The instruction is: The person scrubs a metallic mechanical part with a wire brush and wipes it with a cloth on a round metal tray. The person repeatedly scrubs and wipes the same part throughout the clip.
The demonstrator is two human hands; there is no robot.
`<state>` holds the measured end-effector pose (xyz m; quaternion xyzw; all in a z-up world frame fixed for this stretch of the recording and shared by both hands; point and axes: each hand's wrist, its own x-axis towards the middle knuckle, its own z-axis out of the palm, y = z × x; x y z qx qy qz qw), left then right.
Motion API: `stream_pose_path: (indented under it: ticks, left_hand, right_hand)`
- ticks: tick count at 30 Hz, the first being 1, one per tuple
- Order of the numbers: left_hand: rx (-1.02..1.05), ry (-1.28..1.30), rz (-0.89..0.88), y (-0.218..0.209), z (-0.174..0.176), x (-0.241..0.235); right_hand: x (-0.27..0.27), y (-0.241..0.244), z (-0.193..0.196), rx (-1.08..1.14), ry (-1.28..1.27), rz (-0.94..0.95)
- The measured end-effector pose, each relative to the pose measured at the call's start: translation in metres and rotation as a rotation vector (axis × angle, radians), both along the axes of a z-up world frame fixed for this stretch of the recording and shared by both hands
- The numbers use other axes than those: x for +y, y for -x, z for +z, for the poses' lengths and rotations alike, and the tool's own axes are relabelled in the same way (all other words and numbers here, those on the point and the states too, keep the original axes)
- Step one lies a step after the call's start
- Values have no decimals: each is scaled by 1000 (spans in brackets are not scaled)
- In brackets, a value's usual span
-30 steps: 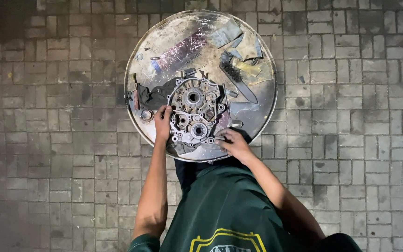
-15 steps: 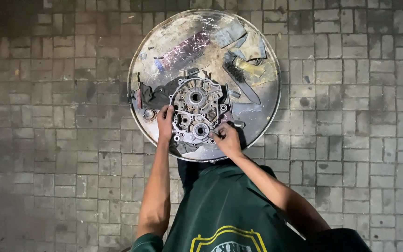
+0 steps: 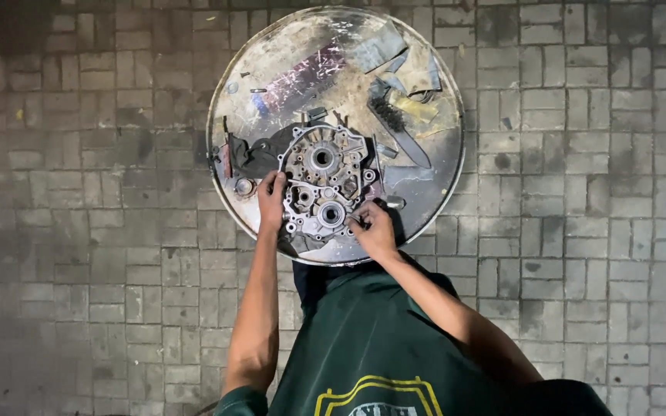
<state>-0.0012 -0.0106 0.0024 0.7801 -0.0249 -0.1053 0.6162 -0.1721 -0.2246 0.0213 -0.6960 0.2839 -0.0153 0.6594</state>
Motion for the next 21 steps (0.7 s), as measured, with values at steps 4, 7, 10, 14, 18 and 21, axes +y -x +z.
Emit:
stream_pose_path:
  ticks: [4,7,10,14,18,21]
  left_hand:
    - [-6,-10,12,3,9,-4]
    - [0,-7,16,3,9,-6]
    - [10,-18,23,3,9,-1]
    - [21,9,1,9,32,-12]
    - [29,-31,21,8,26,-2]
    - [22,-45,36,7,24,1]
  right_hand:
    - [4,0,-6,-17,-129,-123]
    - [3,1,9,-29,-106,-99]
    - [5,-2,8,-26,-71,-66]
    - [12,5,-30,9,-150,-196]
    - [25,4,40,48,-334,-304]
    - [22,6,41,43,-263,-240]
